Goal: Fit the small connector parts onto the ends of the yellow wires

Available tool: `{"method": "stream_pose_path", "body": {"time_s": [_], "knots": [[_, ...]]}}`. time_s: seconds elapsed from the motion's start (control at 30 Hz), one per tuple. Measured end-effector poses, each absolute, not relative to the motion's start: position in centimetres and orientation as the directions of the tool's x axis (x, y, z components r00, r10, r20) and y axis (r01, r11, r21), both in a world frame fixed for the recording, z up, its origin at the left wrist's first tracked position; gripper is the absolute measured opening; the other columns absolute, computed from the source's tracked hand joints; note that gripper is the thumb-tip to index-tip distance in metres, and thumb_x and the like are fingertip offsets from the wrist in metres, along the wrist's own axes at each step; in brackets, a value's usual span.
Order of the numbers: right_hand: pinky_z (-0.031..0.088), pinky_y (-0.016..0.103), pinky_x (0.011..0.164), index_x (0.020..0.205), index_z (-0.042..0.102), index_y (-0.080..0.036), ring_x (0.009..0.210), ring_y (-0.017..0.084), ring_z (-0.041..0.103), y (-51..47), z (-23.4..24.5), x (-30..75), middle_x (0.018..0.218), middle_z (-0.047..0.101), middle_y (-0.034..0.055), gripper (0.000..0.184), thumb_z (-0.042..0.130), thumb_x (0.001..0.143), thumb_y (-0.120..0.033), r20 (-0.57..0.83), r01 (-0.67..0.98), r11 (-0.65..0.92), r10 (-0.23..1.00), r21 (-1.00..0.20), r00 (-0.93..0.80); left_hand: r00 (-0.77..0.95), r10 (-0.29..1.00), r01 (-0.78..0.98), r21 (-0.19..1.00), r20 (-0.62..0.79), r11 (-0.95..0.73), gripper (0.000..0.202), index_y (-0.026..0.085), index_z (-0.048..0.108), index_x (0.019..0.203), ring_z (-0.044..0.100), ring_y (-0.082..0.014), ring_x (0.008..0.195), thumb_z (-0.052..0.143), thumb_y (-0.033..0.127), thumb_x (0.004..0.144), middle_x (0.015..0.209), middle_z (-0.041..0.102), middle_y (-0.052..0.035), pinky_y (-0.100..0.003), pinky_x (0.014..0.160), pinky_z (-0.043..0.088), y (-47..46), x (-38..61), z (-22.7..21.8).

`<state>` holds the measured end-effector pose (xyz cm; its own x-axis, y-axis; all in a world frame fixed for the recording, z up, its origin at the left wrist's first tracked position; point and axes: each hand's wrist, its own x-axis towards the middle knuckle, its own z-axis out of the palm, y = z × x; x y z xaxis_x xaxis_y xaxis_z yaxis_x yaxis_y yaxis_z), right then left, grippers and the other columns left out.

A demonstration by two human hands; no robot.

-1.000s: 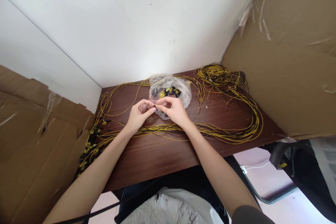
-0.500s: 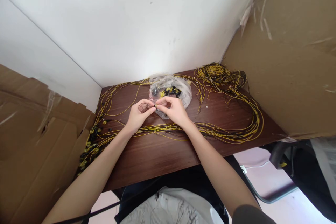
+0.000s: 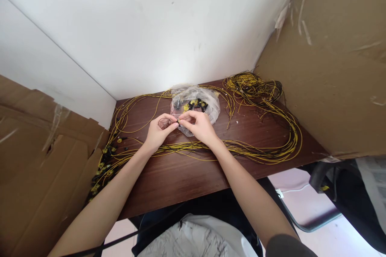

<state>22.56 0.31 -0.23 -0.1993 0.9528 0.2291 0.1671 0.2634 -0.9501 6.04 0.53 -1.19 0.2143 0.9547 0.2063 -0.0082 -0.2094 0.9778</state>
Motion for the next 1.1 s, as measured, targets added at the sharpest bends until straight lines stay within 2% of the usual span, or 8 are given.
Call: {"method": "stream_pose_path", "body": {"time_s": [0.7, 1.1], "knots": [[0.049, 0.028, 0.068, 0.087, 0.069, -0.015, 0.072, 0.015, 0.063, -0.09, 0.57, 22.56, 0.085, 0.071, 0.0056, 0.019, 0.058, 0.079, -0.028, 0.255, 0.255, 0.299, 0.948, -0.920, -0.190, 0.236, 0.947, 0.015, 0.974, 0.218, -0.228, 0.016, 0.015, 0.060, 0.080, 0.056, -0.0116, 0.068, 0.069, 0.025, 0.071, 0.073, 0.061, -0.0010, -0.024, 0.068, 0.044, 0.50, 5.93, -1.27], [0.048, 0.026, 0.063, 0.079, 0.066, -0.014, 0.067, 0.015, 0.063, 0.14, 0.04, 22.67, 0.075, 0.069, 0.0058, 0.021, 0.067, 0.071, -0.034, 0.202, 0.145, 0.222, 0.969, -0.964, -0.141, 0.238, 0.948, 0.028, 0.974, 0.211, -0.224, 0.017, 0.015, 0.060, 0.079, 0.056, -0.0115, 0.067, 0.070, 0.025, 0.070, 0.071, 0.061, -0.0007, -0.024, 0.067, 0.044, 0.47, 5.91, -1.18]]}}
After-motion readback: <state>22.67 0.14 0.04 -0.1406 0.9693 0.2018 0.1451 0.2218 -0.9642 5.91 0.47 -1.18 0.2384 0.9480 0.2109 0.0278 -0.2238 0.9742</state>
